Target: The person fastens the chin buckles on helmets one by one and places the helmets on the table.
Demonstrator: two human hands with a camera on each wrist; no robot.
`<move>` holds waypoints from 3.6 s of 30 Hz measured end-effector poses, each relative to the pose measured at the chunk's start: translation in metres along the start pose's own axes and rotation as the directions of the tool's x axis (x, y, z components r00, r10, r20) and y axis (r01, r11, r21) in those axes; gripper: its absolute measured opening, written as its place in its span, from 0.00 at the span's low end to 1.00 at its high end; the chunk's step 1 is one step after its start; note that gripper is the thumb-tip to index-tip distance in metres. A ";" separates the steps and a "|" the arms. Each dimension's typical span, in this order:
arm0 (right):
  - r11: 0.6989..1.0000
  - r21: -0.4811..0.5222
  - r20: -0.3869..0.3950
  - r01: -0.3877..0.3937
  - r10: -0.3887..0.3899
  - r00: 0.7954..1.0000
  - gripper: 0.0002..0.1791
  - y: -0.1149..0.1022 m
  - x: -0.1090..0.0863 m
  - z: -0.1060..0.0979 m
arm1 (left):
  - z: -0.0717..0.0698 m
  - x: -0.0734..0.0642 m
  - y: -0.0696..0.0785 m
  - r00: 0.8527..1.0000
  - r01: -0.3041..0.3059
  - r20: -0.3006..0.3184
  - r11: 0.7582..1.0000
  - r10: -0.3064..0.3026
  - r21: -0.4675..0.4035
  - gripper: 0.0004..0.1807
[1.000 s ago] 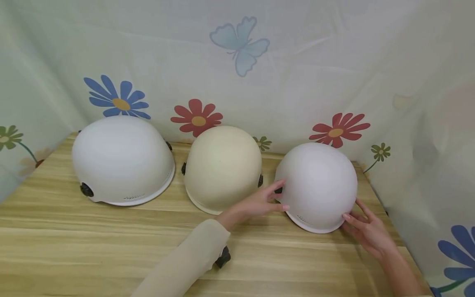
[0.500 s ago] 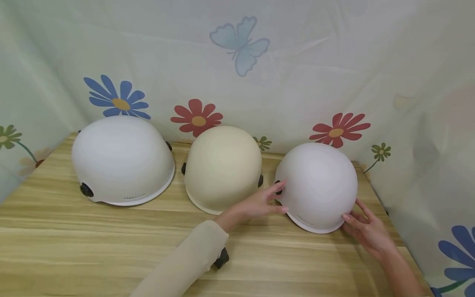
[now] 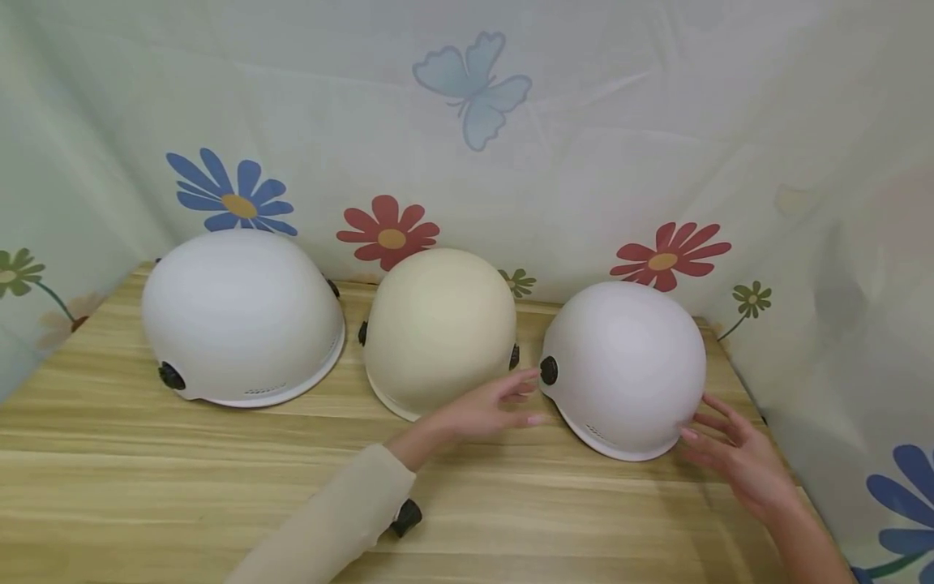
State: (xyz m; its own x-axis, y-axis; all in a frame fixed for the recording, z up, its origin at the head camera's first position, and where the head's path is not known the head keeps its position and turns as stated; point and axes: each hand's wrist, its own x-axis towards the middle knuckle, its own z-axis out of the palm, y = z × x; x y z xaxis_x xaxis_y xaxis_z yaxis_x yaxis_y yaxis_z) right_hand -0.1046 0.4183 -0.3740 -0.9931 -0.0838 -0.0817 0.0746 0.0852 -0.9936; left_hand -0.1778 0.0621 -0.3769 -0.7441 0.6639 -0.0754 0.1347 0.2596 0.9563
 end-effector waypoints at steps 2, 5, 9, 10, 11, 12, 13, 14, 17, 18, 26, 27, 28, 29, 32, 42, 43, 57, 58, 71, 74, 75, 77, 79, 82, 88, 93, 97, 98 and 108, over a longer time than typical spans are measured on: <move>1.000 0.001 -0.002 0.031 -0.031 1.000 0.29 0.000 -0.002 0.000 | -0.003 -0.005 -0.001 1.000 -0.001 -0.002 1.000 0.001 0.001 0.37; 0.998 -0.003 0.001 0.056 -0.056 0.998 0.27 -0.005 -0.003 0.001 | -0.007 -0.011 -0.002 1.000 0.001 -0.007 1.000 -0.001 -0.004 0.36; 0.997 -0.033 0.038 0.066 -0.064 0.997 0.25 -0.016 -0.006 0.008 | -0.013 -0.019 -0.003 1.000 -0.006 -0.008 1.000 0.006 -0.008 0.34; 0.997 -0.039 0.055 0.067 -0.065 0.996 0.25 -0.019 -0.007 0.010 | -0.014 -0.020 -0.003 1.000 -0.006 -0.009 1.000 0.006 -0.008 0.33; 0.997 -0.030 0.080 0.076 -0.073 0.994 0.25 -0.022 -0.007 0.012 | -0.016 -0.022 -0.004 1.000 -0.007 -0.011 1.000 0.007 -0.006 0.33; 0.996 -0.027 0.103 0.086 -0.083 0.991 0.25 -0.024 -0.007 0.013 | -0.018 -0.024 -0.004 1.000 -0.007 -0.011 1.000 0.007 -0.005 0.33; 0.996 -0.038 0.120 0.084 -0.079 0.990 0.25 -0.027 -0.008 0.016 | -0.019 -0.026 -0.004 1.000 -0.007 -0.011 1.000 0.007 0.001 0.32; 0.995 -0.054 0.135 0.079 -0.071 0.988 0.25 -0.030 -0.008 0.018 | -0.021 -0.028 -0.005 1.000 -0.008 -0.011 1.000 0.008 0.005 0.32; 0.985 -0.159 0.163 0.067 -0.040 0.986 0.24 -0.036 -0.007 0.026 | -0.026 -0.035 -0.007 1.000 -0.023 -0.007 1.000 0.023 0.021 0.31; 0.976 -0.209 0.168 0.062 -0.027 0.985 0.23 -0.037 -0.007 0.029 | -0.027 -0.038 -0.008 1.000 -0.031 -0.003 0.999 0.031 0.025 0.31; 0.959 -0.257 0.250 0.120 -0.054 0.967 0.22 -0.041 -0.003 0.050 | -0.047 -0.061 -0.018 0.999 -0.031 0.031 0.999 0.031 0.012 0.29; 0.956 -0.271 0.250 0.115 -0.046 0.967 0.22 -0.041 -0.003 0.053 | -0.051 -0.065 -0.019 0.999 -0.030 0.034 0.999 0.029 0.012 0.29; 0.951 -0.291 0.247 0.106 -0.032 0.969 0.22 -0.041 -0.002 0.055 | -0.054 -0.068 -0.020 0.999 -0.030 0.036 1.000 0.030 0.008 0.28; 0.946 -0.310 0.244 0.099 -0.021 0.970 0.22 -0.042 -0.002 0.057 | -0.058 -0.071 -0.020 0.999 -0.029 0.035 1.000 0.029 0.005 0.28; 0.934 -0.351 0.238 0.073 0.014 0.971 0.23 -0.042 0.000 0.064 | -0.070 -0.080 -0.023 0.999 -0.029 0.023 1.000 0.029 0.003 0.26; 0.952 -0.296 0.291 0.082 0.008 0.957 0.24 -0.038 0.011 0.089 | -0.113 -0.111 -0.033 0.999 -0.027 -0.041 1.000 0.027 -0.011 0.25; 0.953 -0.293 0.297 0.082 0.010 0.955 0.25 -0.038 0.012 0.092 | -0.117 -0.114 -0.035 0.998 -0.025 -0.058 1.000 0.024 -0.008 0.25; 0.956 -0.286 0.387 0.073 0.045 0.921 0.30 -0.026 0.033 0.123 | -0.141 -0.128 -0.052 0.989 -0.004 -0.146 1.000 0.000 -0.026 0.35; 0.957 -0.285 0.385 0.062 0.055 0.921 0.31 -0.025 0.034 0.126 | -0.141 -0.128 -0.052 0.989 0.001 -0.144 1.000 -0.005 -0.027 0.35; 0.981 -0.192 0.432 -0.015 0.099 0.896 0.34 -0.010 0.063 0.151 | -0.140 -0.127 -0.053 0.985 0.048 -0.164 0.998 -0.053 -0.038 0.39; 0.986 -0.164 0.432 -0.036 0.104 0.896 0.33 -0.007 0.070 0.158 | -0.140 -0.127 -0.052 0.984 0.052 -0.170 0.998 -0.058 -0.036 0.39; 0.988 -0.147 0.430 -0.047 0.106 0.896 0.32 -0.006 0.072 0.160 | -0.140 -0.127 -0.052 0.983 0.055 -0.172 0.998 -0.060 -0.034 0.39; 0.991 -0.117 0.426 -0.058 0.103 0.899 0.31 -0.005 0.076 0.164 | -0.139 -0.127 -0.052 0.983 0.055 -0.173 0.998 -0.060 -0.035 0.39; 0.994 -0.089 0.425 -0.062 0.094 0.900 0.30 -0.004 0.079 0.167 | -0.139 -0.127 -0.052 0.983 0.055 -0.173 0.998 -0.061 -0.035 0.39; 0.996 -0.061 0.421 -0.068 0.087 0.903 0.30 -0.003 0.082 0.173 | -0.139 -0.127 -0.052 0.982 0.055 -0.177 0.998 -0.060 -0.034 0.39; 0.994 -0.026 0.401 -0.107 0.108 0.910 0.31 -0.004 0.085 0.182 | -0.138 -0.128 -0.050 0.983 0.051 -0.177 0.998 -0.057 -0.040 0.38; 0.994 0.004 0.393 -0.109 0.099 0.914 0.33 -0.004 0.087 0.188 | -0.138 -0.128 -0.051 0.982 0.052 -0.180 0.998 -0.060 -0.046 0.38; 0.993 0.025 0.367 -0.112 0.095 0.925 0.31 -0.004 0.089 0.192 | -0.138 -0.128 -0.051 0.981 0.056 -0.183 0.998 -0.063 -0.041 0.38; 0.993 0.031 0.360 -0.114 0.096 0.928 0.30 -0.004 0.089 0.192 | -0.138 -0.128 -0.051 0.981 0.055 -0.183 0.998 -0.062 -0.040 0.38; 0.989 0.094 0.337 -0.117 0.079 0.938 0.29 -0.004 0.089 0.196 | -0.137 -0.125 -0.050 0.978 -0.008 -0.210 0.999 -0.003 -0.050 0.41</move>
State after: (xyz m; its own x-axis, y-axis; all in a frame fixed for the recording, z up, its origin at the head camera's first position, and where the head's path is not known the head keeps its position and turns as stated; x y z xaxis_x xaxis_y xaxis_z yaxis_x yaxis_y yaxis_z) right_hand -0.1761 0.2158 -0.3930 -0.8953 -0.4069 -0.1811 0.1980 0.0006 -0.9802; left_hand -0.1814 -0.1302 -0.3765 -0.8655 0.5007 -0.0170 0.1079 0.2194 0.9697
